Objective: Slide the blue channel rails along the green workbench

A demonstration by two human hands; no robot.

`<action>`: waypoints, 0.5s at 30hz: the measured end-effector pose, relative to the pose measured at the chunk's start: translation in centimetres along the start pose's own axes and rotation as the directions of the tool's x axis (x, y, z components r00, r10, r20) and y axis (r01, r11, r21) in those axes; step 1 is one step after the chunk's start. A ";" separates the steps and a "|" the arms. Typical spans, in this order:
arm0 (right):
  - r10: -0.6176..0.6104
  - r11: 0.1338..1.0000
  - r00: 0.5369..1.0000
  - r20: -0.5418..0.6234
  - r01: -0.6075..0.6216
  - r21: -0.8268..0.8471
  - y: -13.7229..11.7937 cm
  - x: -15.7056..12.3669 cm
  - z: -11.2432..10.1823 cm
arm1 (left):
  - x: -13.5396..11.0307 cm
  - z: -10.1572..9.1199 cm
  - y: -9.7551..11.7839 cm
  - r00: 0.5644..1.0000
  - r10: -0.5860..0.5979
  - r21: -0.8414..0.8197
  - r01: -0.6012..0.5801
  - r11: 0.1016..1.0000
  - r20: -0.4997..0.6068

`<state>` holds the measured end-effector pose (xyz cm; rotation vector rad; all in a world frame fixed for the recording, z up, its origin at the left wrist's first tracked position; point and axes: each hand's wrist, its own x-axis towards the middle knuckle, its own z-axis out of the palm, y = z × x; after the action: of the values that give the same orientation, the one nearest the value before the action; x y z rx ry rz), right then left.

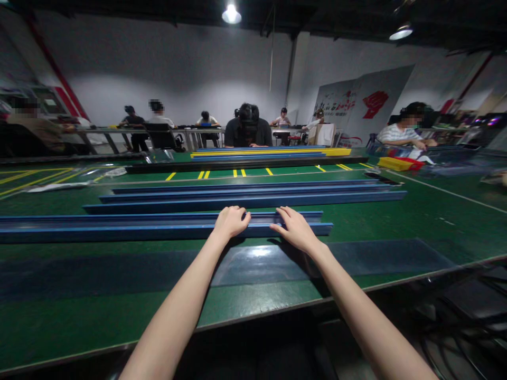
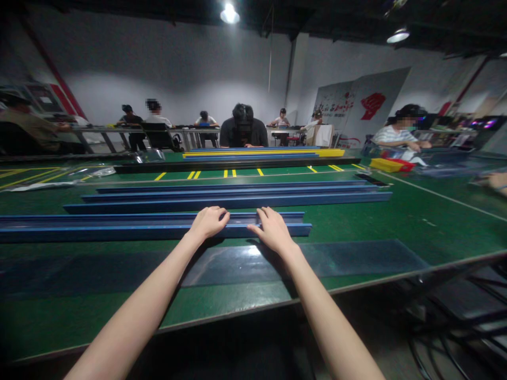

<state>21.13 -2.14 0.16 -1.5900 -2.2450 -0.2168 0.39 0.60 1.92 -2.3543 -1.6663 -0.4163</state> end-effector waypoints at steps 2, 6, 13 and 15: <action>0.037 0.999 0.999 -0.026 -0.037 -0.013 1.5 -0.5 0.0 | 0.0 -0.2 -0.4 1.000 -0.023 0.014 0.023 1.000 0.005; 0.095 0.995 0.993 -0.065 -0.097 -0.028 3.6 -1.3 0.1 | -0.2 -0.5 -0.9 0.999 -0.038 0.036 0.037 0.999 0.009; 0.090 0.994 0.990 -0.106 -0.097 -0.057 3.5 -1.6 0.6 | -0.4 0.0 -0.9 1.000 0.017 0.086 -0.017 0.996 0.001; 0.087 0.993 0.989 -0.121 -0.096 -0.068 3.4 -1.6 0.7 | -0.4 0.2 -0.9 1.000 0.027 0.096 -0.027 0.995 0.002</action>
<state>24.65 -2.15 -1.40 -1.6679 -2.0920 -0.3619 -0.54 0.59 1.64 -2.3044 -1.6152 -0.3230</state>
